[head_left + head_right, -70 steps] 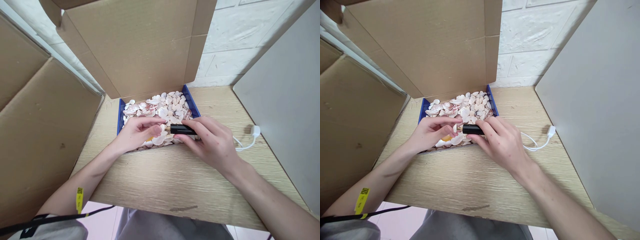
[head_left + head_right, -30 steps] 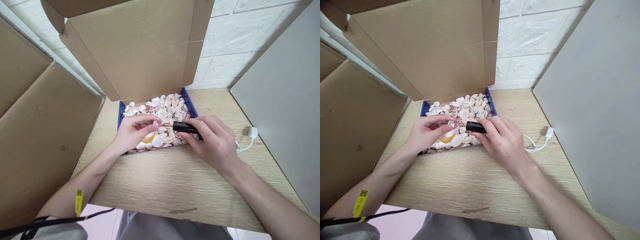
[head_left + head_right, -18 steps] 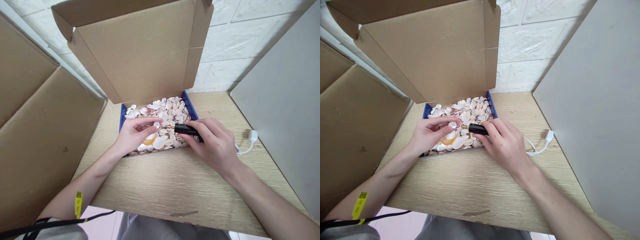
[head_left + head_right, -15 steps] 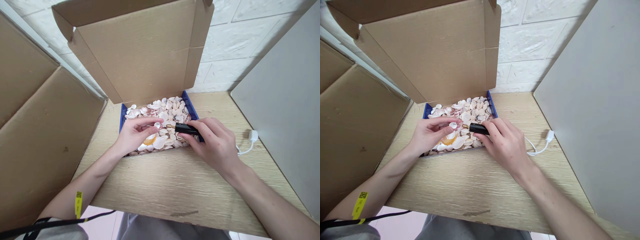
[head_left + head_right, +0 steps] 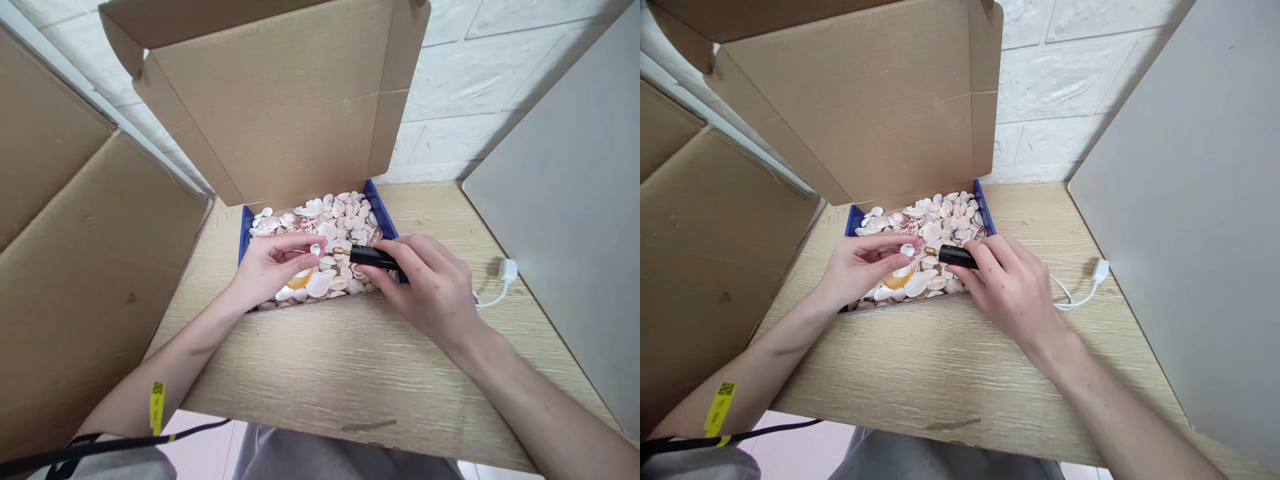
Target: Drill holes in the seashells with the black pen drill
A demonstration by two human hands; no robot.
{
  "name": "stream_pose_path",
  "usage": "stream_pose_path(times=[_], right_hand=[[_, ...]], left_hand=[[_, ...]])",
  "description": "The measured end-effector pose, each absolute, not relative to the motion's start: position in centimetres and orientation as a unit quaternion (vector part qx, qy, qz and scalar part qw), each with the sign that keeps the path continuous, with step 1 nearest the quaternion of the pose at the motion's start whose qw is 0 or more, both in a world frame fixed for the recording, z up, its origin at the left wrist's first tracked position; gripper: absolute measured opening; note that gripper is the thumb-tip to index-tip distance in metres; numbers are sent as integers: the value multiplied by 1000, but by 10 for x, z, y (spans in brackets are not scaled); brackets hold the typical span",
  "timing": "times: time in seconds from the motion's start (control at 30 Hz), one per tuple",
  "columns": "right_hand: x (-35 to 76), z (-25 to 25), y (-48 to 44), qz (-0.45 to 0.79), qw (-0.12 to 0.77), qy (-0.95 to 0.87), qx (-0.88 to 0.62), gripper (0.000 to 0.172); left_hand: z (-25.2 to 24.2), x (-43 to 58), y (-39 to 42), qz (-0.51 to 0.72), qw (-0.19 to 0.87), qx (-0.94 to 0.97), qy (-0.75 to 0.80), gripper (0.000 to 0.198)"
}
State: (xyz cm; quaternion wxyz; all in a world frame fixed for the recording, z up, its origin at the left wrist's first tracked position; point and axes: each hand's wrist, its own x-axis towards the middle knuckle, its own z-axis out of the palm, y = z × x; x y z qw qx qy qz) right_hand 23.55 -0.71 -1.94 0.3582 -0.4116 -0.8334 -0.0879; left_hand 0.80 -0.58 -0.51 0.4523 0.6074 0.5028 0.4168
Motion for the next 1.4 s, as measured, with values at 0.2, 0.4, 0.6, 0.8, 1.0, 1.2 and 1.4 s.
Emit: stream_pose_path(times=[0.2, 0.4, 0.6, 0.8, 1.0, 1.2, 1.4], right_hand=[[236, -19, -7, -98, 356, -837, -403, 25], [237, -20, -7, -98, 355, -841, -396, 25], [237, -19, -6, -102, 355, -843, -390, 26], [241, -16, -6, -160, 360, -840, -372, 28], [242, -14, -5, -191, 390, -830, -350, 32], [241, -19, -1, -125, 343, -856, -367, 32], [241, -21, 0, -85, 319, -866, -377, 41]], left_hand=[[-5, 8, -6, 416, 451, 608, 504, 25], [-4, 10, -7, 422, 441, 615, 499, 22], [-6, 8, -6, 418, 424, 633, 495, 22], [-6, 8, -6, 396, 426, 641, 500, 21], [-7, 7, -6, 351, 432, 679, 478, 21], [-6, 7, -6, 361, 422, 679, 480, 18], [-4, 11, -8, 411, 439, 626, 496, 15]])
